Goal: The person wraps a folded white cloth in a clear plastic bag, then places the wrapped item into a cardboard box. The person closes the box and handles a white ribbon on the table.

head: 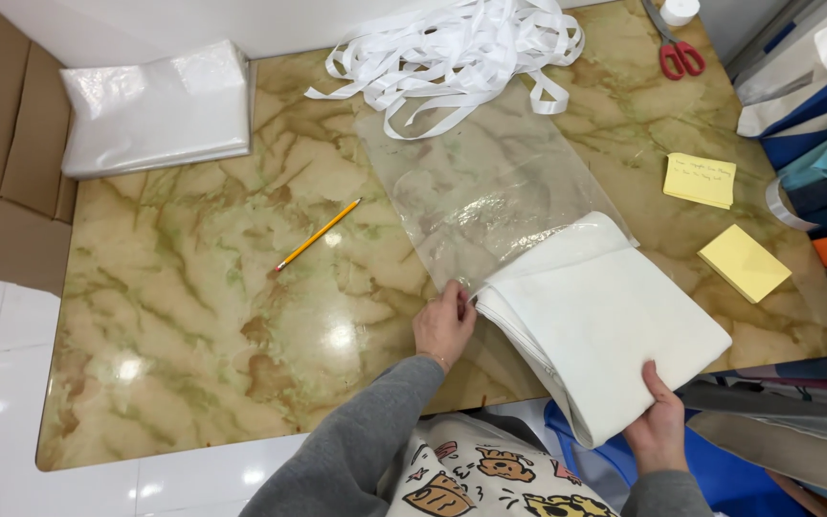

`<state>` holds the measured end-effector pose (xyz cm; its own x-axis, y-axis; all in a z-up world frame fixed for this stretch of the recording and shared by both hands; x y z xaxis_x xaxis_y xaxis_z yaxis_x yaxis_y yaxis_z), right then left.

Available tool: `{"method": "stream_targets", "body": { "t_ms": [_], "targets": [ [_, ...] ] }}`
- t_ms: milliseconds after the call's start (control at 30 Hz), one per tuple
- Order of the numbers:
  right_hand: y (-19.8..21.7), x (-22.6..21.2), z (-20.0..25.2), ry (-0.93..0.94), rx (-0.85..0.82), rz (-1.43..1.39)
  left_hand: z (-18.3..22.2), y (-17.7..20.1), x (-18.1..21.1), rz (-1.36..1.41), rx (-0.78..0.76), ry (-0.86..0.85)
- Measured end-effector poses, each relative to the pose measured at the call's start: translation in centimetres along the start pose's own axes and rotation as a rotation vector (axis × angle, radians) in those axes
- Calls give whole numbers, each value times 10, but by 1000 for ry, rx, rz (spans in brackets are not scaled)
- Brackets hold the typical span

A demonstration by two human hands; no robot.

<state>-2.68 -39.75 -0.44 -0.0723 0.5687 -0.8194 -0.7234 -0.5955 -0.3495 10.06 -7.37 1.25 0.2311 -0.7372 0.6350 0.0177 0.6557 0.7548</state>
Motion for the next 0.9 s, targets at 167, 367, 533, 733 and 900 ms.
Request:
{"method": "stream_targets", "body": {
  "t_ms": [167,367,533,733,900],
  "targets": [
    [-10,0,7,-3,10,-30,21,1,14,-101,8,-299],
    [-43,6,0,-30,-12,-88,50,-2,40,-74,76,-510],
    [-75,11,-12,-99,1,-93,51,10,51,-21,118,-595],
    [-87,9,-9,-116,-166,20,28,16,59,-55,-11,-440],
    [-72,25,4,-151,-99,-31,-11,-6,111,-310,26,-432]
  ]
}}
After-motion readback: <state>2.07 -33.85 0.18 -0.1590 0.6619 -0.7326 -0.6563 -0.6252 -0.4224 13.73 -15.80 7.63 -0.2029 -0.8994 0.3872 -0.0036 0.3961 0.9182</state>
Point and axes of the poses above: each hand's wrist, its own z-axis away from the middle knuckle, its own y-axis out of the back of the hand, x = y × z, the point moved 5 cm from there along -z, towards the middle knuckle, and after that the axes turned 13 degrees about y, right-handed, at the moved point
